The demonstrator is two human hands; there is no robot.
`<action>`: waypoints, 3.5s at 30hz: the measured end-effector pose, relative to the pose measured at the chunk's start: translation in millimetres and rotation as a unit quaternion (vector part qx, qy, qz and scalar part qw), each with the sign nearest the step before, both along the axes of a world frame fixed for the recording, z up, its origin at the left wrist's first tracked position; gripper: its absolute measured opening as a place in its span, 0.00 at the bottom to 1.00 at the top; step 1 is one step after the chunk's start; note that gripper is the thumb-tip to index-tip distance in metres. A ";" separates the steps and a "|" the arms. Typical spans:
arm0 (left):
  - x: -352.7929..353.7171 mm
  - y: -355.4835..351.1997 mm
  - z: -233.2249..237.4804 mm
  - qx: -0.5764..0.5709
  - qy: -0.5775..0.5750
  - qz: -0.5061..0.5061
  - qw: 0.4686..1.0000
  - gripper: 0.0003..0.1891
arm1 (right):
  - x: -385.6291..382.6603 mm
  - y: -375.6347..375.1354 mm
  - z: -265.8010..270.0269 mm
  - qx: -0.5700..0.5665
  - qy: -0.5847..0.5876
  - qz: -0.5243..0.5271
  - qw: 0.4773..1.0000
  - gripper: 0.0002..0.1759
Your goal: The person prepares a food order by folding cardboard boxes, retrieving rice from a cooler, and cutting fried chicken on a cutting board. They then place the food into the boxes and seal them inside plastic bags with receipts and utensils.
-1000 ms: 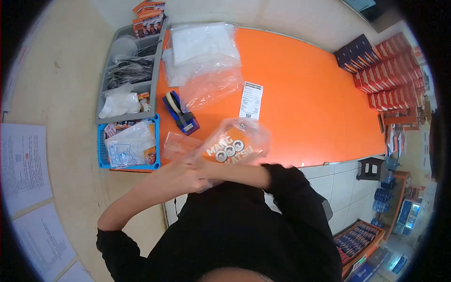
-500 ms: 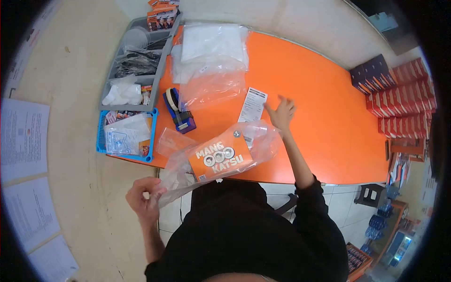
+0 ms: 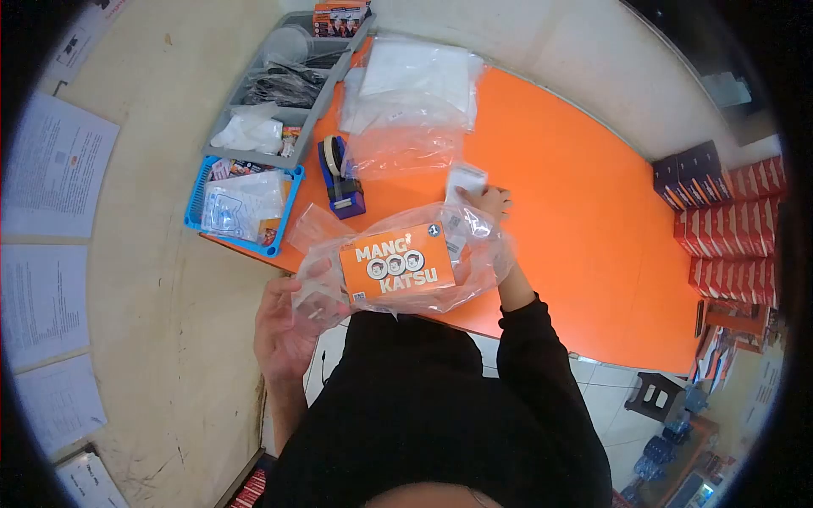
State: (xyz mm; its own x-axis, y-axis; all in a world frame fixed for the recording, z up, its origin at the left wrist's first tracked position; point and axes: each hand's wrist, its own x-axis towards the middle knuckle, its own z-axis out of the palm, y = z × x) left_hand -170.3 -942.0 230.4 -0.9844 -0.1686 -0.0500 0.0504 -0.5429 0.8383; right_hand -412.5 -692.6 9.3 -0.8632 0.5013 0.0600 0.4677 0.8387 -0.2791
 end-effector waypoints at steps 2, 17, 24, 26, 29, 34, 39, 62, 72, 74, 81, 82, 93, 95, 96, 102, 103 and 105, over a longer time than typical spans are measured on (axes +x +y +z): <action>-0.4 -2.4 -7.5 0.164 0.067 -0.059 0.982 0.21 | -14.7 23.6 -28.1 -0.261 0.041 0.078 0.961 0.18; -62.4 39.0 18.4 0.021 -0.098 -0.146 0.984 0.21 | 170.9 -30.2 234.4 -0.187 0.244 0.824 0.476 0.18; -44.4 27.2 -23.9 -0.169 -0.069 -0.138 0.973 0.14 | 151.4 -47.4 246.6 -0.280 0.279 0.464 0.792 0.13; -36.1 29.4 -25.4 -0.143 -0.055 -0.147 0.977 0.17 | 136.0 -55.4 245.3 -0.495 0.134 0.423 0.747 0.12; -29.9 23.6 -50.4 -0.036 -0.080 -0.056 0.995 0.18 | 125.5 -66.7 237.8 -0.653 0.056 0.365 0.662 0.11; -13.9 10.5 -8.0 -0.129 -0.020 0.086 0.988 0.23 | 123.9 -56.8 214.2 -0.429 0.344 0.589 0.592 0.12; -2.6 1.3 -10.7 -0.213 -0.007 0.107 0.971 0.25 | 163.4 -48.9 139.8 -0.496 -0.188 0.568 0.630 0.16; -30.2 30.0 -135.6 -0.711 0.108 -0.010 0.695 0.18 | 131.3 13.2 247.5 0.179 -0.286 0.707 0.621 0.18; -38.3 34.6 -147.1 -0.663 0.131 0.053 0.735 0.10 | 96.9 29.6 195.9 -0.052 -0.129 0.689 0.711 0.47; -40.9 36.5 -143.9 -0.655 0.143 0.053 0.740 0.10 | 106.1 -0.9 116.6 -0.093 -0.081 0.693 0.710 0.49; -23.6 15.4 -73.7 -0.605 0.167 -0.125 0.768 0.22 | 116.6 -53.1 76.1 -0.224 0.103 0.777 0.580 0.21; -20.1 9.7 -66.1 -0.548 0.121 -0.185 0.807 0.28 | 120.4 -49.4 89.7 -0.178 0.050 0.792 0.582 0.16; -30.6 51.2 -63.9 -0.377 0.247 -0.424 0.786 0.16 | 140.8 -55.3 243.5 -0.013 0.122 0.892 0.435 0.21; -27.7 60.7 -62.8 -0.350 0.262 -0.442 0.784 0.14 | 115.1 -52.0 215.0 -0.189 -0.138 0.804 0.547 0.26; -29.5 64.9 -63.4 -0.341 0.268 -0.446 0.783 0.13 | 98.0 -49.6 196.1 -0.269 -0.260 0.724 0.579 0.28; -69.3 71.4 -69.0 -0.322 0.233 -0.425 0.813 0.15 | 106.3 -44.2 105.8 -0.625 -0.511 0.290 0.515 0.34; -79.3 65.8 -70.6 -0.318 0.207 -0.412 0.828 0.17 | 100.2 -33.2 89.1 -0.663 -0.425 0.267 0.556 0.33; -90.7 50.3 -77.4 -0.306 0.149 -0.389 0.856 0.23 | 82.3 0.2 15.2 -0.798 -0.283 0.187 0.499 0.31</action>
